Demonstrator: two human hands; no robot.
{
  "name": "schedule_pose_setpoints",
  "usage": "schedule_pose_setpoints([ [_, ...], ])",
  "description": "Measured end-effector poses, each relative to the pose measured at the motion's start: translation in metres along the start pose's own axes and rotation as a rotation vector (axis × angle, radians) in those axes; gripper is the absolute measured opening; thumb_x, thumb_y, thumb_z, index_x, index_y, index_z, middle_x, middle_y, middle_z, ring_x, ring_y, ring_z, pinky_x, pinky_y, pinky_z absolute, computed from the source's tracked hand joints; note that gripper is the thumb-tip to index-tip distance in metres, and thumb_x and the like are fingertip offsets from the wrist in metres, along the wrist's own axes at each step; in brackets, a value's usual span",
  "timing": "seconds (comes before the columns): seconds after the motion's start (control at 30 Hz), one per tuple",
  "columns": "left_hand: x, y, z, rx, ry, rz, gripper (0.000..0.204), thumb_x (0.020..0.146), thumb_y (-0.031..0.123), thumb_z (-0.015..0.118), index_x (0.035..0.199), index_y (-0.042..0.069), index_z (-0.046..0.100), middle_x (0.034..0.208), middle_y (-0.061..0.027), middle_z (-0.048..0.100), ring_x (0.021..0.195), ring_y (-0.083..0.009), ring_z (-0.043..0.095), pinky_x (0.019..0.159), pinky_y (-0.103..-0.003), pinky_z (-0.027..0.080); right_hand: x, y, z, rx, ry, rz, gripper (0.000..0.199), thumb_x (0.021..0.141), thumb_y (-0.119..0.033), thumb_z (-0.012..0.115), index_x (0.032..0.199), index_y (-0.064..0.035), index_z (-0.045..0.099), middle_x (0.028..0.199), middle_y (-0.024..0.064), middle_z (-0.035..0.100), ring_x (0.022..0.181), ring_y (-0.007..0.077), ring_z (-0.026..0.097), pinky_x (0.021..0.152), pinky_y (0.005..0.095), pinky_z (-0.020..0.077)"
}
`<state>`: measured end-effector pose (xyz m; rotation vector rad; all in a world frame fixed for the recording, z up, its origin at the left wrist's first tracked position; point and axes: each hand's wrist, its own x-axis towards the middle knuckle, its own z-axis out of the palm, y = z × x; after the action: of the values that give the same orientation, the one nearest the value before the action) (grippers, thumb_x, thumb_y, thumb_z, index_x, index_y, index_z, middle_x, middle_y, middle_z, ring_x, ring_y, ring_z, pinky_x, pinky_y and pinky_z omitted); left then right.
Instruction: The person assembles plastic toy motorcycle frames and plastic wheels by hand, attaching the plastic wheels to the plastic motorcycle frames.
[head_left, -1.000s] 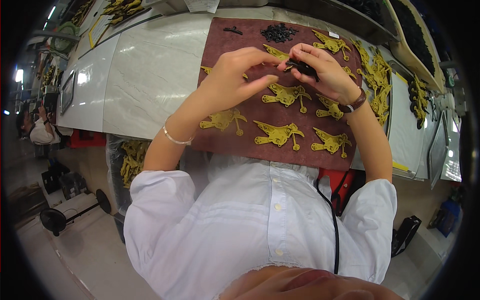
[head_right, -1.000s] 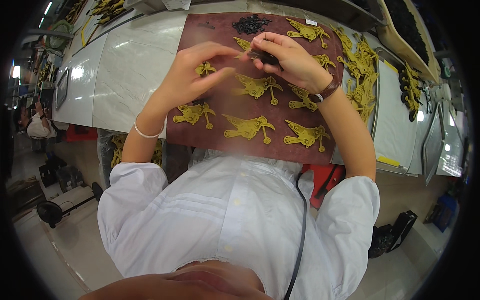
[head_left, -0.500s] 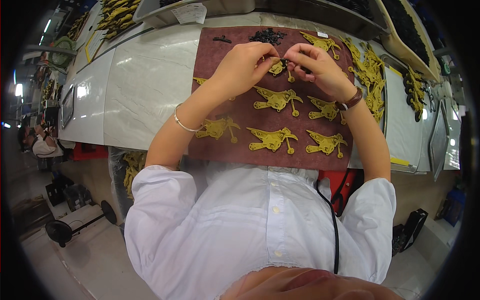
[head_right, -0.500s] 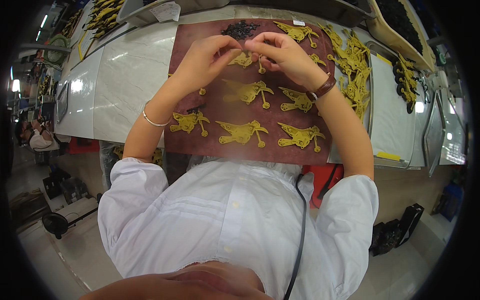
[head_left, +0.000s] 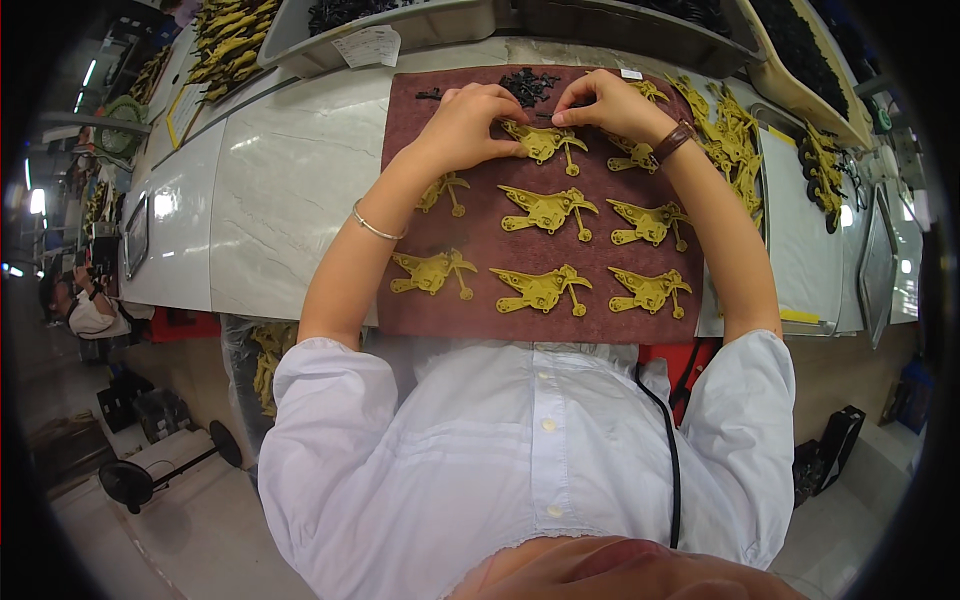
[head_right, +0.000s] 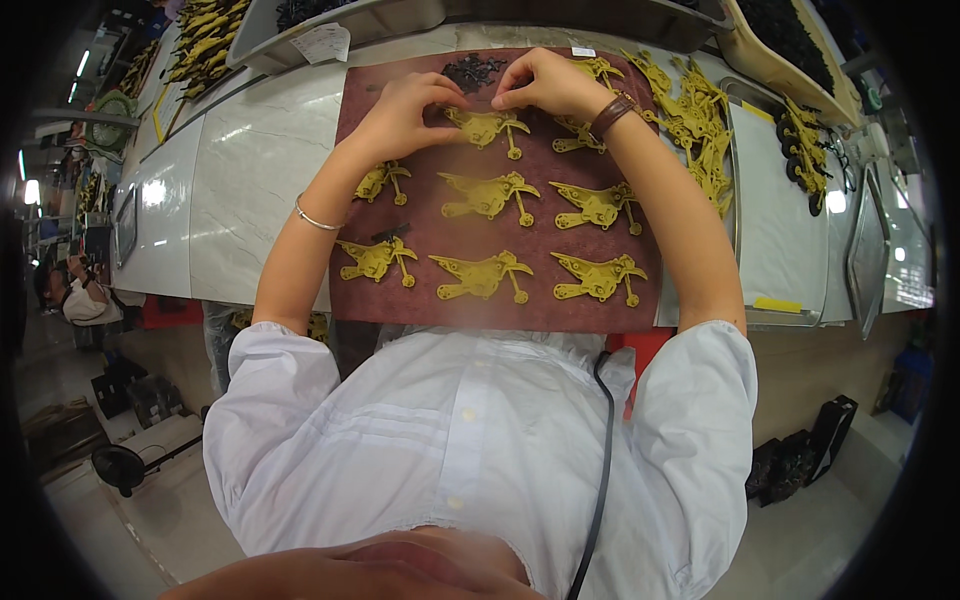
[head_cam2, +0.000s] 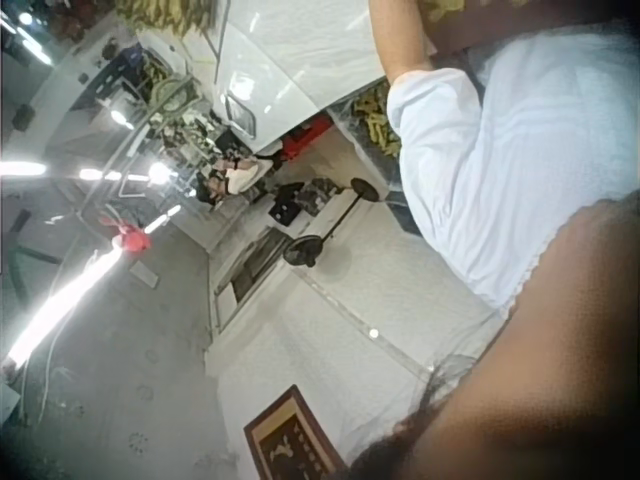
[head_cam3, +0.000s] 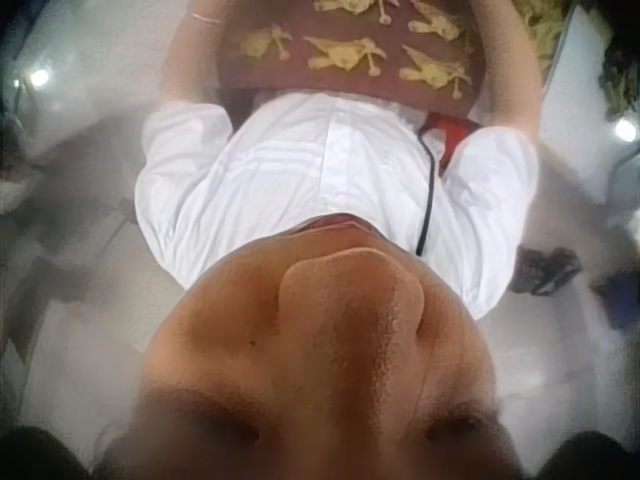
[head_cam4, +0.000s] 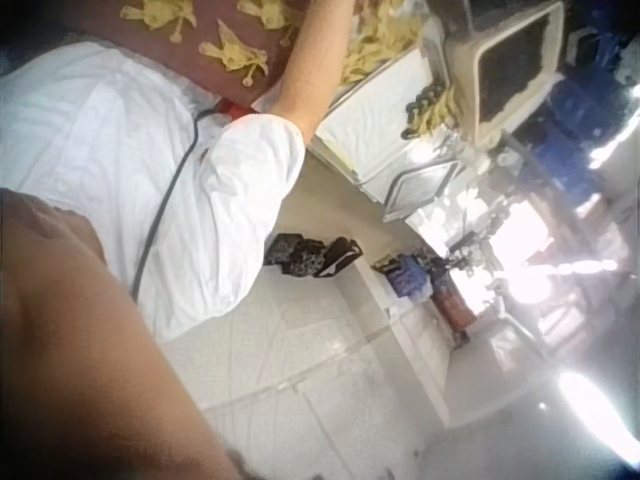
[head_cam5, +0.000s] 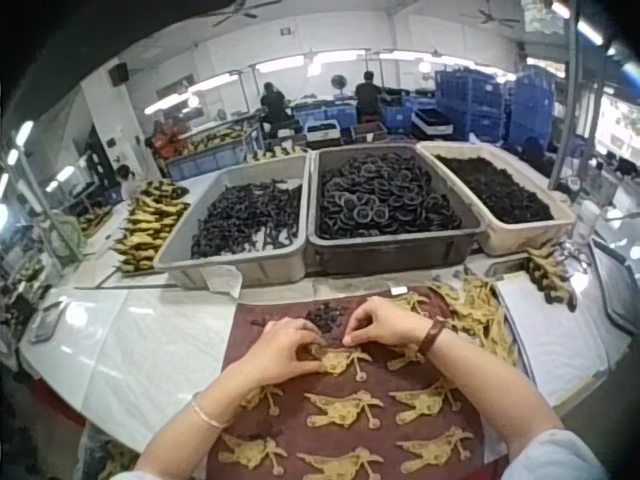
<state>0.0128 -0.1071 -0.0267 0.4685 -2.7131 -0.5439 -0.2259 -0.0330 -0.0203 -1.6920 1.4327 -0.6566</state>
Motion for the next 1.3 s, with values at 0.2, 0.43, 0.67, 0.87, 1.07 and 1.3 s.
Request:
schedule_pose_setpoints([
  [0.2,0.001,0.001,0.0,-0.025,-0.056,-0.066,0.034,0.07,0.032,0.079,0.097,0.013,0.072,0.099,-0.0032,0.066,0.1,-0.024,0.058,0.09,-0.04,0.039,0.003,0.003,-0.009,0.123,-0.112,0.155,0.02,0.08,-0.021,0.077,0.087,-0.0028,0.073,0.075,0.0006,0.067,0.068,0.0073,0.057,0.064,0.0228,0.0462],
  [0.43,0.0,0.003,0.004,-0.033,-0.021,-0.005,0.027,0.071,0.017,0.077,0.094,0.006,0.067,0.095,-0.0078,0.065,0.093,-0.0284,0.059,0.08,-0.038,0.047,0.006,0.012,-0.004,-0.083,-0.037,0.0,0.023,0.076,-0.024,0.08,0.085,-0.0039,0.073,0.074,0.002,0.067,0.068,0.012,0.059,0.065,0.0292,0.0476],
  [0.67,-0.004,0.008,0.007,0.063,0.006,0.025,0.029,0.073,0.018,0.075,0.097,0.007,0.064,0.094,-0.0087,0.063,0.092,-0.0285,0.059,0.079,-0.038,0.047,-0.008,0.005,-0.001,-0.347,0.146,0.013,0.037,0.074,-0.037,0.08,0.076,-0.0023,0.069,0.068,0.0026,0.062,0.067,0.0112,0.055,0.062,0.0283,0.0429],
  [0.87,-0.008,0.02,0.001,0.164,0.011,0.053,0.028,0.077,0.021,0.072,0.101,0.009,0.065,0.095,-0.0079,0.063,0.086,-0.0255,0.061,0.077,-0.038,0.047,-0.042,-0.009,-0.007,0.428,0.113,0.178,0.024,0.086,-0.023,0.069,0.101,-0.0045,0.065,0.076,-0.0046,0.058,0.067,0.0054,0.054,0.053,0.0179,0.038],
  [1.07,0.002,0.018,0.006,0.154,0.111,0.083,0.031,0.078,0.021,0.071,0.105,0.008,0.066,0.099,-0.0077,0.064,0.087,-0.0261,0.061,0.074,-0.038,0.049,-0.045,0.001,0.002,0.101,0.277,0.052,0.017,0.088,-0.014,0.063,0.1,-0.0025,0.067,0.082,0.001,0.065,0.074,0.0087,0.06,0.061,0.0238,0.0472],
  [1.3,0.005,0.024,0.001,0.048,-0.109,0.047,0.034,0.073,0.016,0.074,0.105,0.006,0.067,0.097,-0.0093,0.065,0.092,-0.0279,0.062,0.083,-0.038,0.05,-0.012,0.01,0.01,-0.414,0.248,-0.087,0.02,0.082,-0.022,0.071,0.091,-0.0049,0.074,0.087,0.0127,0.07,0.084,0.026,0.066,0.078,0.0362,0.0508],
])
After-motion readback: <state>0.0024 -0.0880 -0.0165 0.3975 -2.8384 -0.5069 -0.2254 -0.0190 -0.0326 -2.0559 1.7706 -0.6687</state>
